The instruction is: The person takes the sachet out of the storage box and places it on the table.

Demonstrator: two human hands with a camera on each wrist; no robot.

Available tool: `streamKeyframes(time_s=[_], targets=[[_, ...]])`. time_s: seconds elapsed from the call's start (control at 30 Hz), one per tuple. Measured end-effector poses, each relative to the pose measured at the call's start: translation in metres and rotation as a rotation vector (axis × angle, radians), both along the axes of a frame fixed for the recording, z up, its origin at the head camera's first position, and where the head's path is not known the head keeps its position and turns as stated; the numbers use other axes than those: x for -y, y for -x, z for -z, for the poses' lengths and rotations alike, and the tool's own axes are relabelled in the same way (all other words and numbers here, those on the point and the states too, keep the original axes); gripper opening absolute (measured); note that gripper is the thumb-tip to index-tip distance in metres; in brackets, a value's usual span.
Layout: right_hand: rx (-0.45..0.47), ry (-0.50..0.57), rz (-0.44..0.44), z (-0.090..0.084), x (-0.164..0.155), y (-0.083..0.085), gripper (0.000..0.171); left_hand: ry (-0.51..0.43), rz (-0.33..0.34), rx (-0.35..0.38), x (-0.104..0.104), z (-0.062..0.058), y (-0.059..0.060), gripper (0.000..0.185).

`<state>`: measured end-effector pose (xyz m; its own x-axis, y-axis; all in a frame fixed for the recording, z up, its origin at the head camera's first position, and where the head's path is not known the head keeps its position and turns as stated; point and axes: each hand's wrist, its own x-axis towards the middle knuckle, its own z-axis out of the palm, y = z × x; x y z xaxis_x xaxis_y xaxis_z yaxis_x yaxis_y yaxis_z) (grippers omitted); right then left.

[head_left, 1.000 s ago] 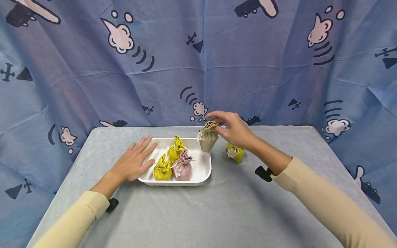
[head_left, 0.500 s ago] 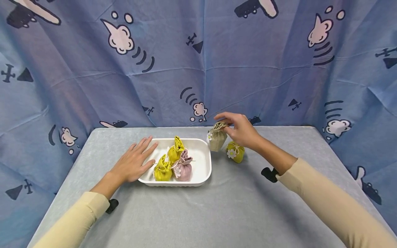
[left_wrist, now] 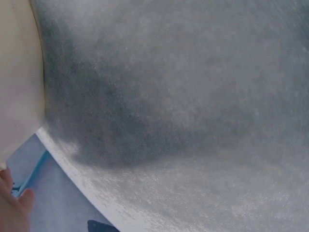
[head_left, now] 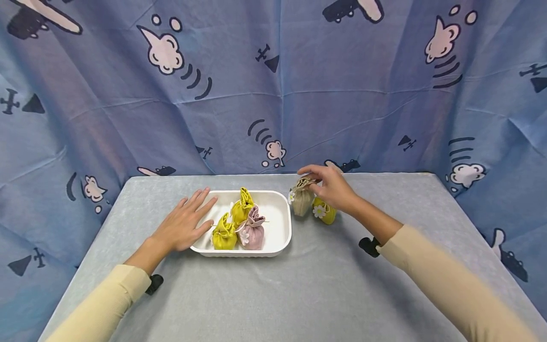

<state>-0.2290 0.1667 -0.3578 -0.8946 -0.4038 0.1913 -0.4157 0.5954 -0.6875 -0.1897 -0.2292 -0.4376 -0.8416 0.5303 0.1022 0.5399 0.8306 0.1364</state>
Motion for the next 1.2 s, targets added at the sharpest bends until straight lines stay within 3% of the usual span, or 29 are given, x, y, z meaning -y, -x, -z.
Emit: streamKeyframes(time_s=[0.17, 0.7, 0.9, 1.2], targets=[[0.048, -0.015, 0.010, 0.007, 0.001, 0.000, 0.039, -0.002, -0.001, 0.001, 0.000, 0.000, 0.000, 0.062], [-0.012, -0.106, -0.034, 0.021, -0.002, 0.003, 0.040, 0.000, -0.002, 0.010, 0.001, 0.000, 0.000, 0.063], [-0.011, -0.121, -0.036, 0.016, -0.001, 0.001, 0.042, -0.004, -0.003, 0.011, 0.001, -0.001, 0.001, 0.063], [-0.034, -0.057, -0.092, 0.005, 0.019, -0.006, 0.047, -0.002, -0.001, 0.018, 0.001, -0.001, 0.001, 0.063]])
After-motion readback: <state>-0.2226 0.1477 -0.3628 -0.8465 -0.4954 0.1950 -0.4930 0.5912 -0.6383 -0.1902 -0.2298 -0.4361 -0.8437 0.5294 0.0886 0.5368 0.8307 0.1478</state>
